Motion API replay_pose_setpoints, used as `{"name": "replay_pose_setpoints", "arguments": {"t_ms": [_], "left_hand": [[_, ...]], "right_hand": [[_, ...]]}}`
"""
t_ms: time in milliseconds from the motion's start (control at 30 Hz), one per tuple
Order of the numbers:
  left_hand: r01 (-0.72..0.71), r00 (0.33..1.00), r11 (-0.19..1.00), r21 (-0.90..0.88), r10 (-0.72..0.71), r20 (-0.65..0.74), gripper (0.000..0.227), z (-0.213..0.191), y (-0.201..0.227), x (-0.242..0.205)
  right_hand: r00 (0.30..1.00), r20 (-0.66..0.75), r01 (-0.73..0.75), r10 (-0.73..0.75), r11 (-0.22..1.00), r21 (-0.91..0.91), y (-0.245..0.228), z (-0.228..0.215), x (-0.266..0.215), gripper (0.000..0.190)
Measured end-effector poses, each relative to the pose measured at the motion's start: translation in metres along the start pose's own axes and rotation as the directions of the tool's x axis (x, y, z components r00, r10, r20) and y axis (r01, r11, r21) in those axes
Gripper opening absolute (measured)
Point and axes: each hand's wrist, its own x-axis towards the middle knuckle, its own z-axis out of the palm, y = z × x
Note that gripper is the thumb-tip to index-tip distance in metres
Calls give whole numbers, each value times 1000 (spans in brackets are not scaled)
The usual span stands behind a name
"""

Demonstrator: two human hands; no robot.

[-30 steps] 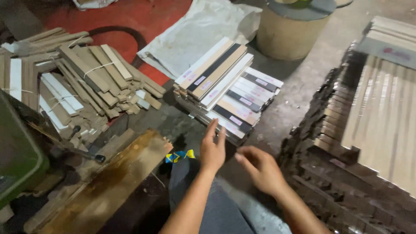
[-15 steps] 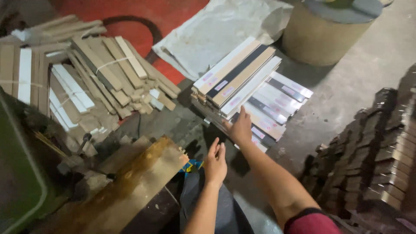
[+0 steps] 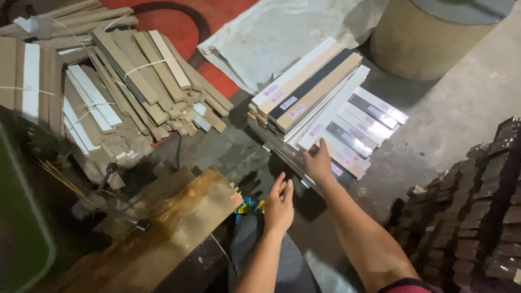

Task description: Operating a manual punch machine to process white rectangular strips and stacking them.

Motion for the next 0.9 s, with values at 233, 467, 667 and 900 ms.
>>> {"name": "replay_pose_setpoints", "arguments": {"t_ms": [233,467,667,900], "left_hand": [[-39,999,999,25,39,-3,60,-1,-1,-6],[-167,986,970,-178,162,-39,60,-9,3,-29],[-22,999,923,-384,30,13,61,-35,16,-75],[-217,958,938,-271,152,-244,39,-95,-9,-150]], "right_hand": [[979,45,-203,199,930,305,11,-4,21,80],[995,53,-100,85,794,600,-25,-22,-59,70],[974,198,-222,115,682,696,22,4,-148,21],[914,373,-185,-161,652,735,-2,17,-251,19]]}}
